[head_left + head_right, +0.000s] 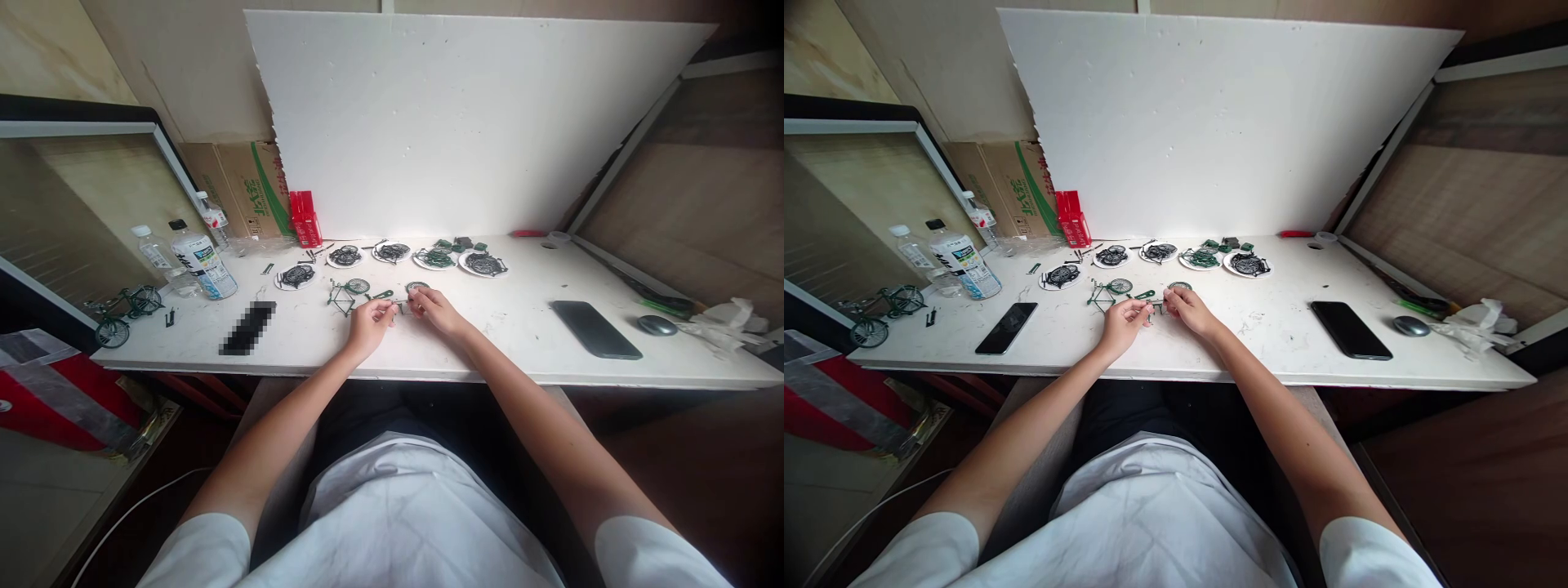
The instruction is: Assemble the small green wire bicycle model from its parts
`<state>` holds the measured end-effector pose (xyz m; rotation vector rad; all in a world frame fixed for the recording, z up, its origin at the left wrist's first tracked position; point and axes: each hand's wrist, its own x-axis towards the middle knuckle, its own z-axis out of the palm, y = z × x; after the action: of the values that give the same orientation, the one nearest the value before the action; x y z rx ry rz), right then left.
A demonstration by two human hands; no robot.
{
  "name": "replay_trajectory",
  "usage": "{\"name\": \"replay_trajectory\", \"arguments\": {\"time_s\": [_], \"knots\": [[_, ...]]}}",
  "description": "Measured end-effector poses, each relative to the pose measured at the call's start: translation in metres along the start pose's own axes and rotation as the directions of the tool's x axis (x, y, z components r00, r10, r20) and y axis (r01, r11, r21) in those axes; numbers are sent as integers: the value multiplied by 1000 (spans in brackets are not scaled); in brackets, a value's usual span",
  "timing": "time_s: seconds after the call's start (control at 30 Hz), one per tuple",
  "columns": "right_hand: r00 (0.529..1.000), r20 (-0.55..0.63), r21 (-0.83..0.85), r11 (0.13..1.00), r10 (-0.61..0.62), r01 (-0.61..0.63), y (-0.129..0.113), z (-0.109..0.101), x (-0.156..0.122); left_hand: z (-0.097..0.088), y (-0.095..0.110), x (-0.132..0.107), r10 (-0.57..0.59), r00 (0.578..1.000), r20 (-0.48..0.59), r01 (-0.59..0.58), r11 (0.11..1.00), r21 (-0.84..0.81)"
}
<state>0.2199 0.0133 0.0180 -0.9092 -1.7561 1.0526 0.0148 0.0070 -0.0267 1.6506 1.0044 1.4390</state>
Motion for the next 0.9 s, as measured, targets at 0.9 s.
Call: {"name": "replay_trajectory", "arguments": {"time_s": [0.9], "knots": [[999,30,171,985,34,-39,4,-1,-1,0,5,-1,-9,1000,12,9,1000,8]]}}
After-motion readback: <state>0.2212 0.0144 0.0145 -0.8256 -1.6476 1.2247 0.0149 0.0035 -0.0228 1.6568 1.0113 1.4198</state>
